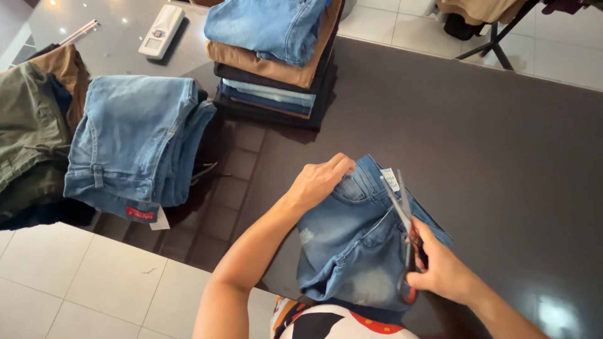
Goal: Removing price tags from denim jeans using scissors and folding them into organized stacks on a retail display table.
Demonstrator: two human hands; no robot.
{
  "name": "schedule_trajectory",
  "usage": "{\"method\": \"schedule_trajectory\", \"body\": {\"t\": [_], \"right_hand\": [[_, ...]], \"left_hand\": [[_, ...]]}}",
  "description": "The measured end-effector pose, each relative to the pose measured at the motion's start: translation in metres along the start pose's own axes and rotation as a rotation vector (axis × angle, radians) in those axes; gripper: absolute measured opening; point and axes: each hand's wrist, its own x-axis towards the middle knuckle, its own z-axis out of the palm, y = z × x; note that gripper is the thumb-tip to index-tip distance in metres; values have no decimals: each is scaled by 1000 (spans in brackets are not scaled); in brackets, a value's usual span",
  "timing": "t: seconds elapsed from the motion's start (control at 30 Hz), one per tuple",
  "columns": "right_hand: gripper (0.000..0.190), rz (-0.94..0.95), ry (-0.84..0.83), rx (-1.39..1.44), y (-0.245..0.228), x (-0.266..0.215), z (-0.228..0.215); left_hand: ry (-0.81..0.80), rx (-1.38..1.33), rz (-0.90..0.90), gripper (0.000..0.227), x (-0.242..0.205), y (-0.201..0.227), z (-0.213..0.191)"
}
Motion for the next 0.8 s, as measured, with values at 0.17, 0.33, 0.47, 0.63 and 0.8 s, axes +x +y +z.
{"method": "schedule_trajectory", "body": {"t": [0.17, 0.33, 0.47, 0.63, 0.8], "right_hand": [[121, 102, -82, -287, -59, -6, -4], [136, -211, -24, -415, -27, 38, -15], [123, -206, -91, -425, -64, 33, -18], [122, -286, -78, -410, -77, 56, -8], [121, -309, -77, -369, -83, 62, -5]], "left_hand": [[77, 48, 41, 22, 3, 4, -1], [505, 438, 242, 12, 9, 15, -9], [598, 512, 324, 13, 14, 6, 0], [651, 473, 356, 10, 13, 7, 4], [705, 448, 378, 9, 12, 11, 4]]}}
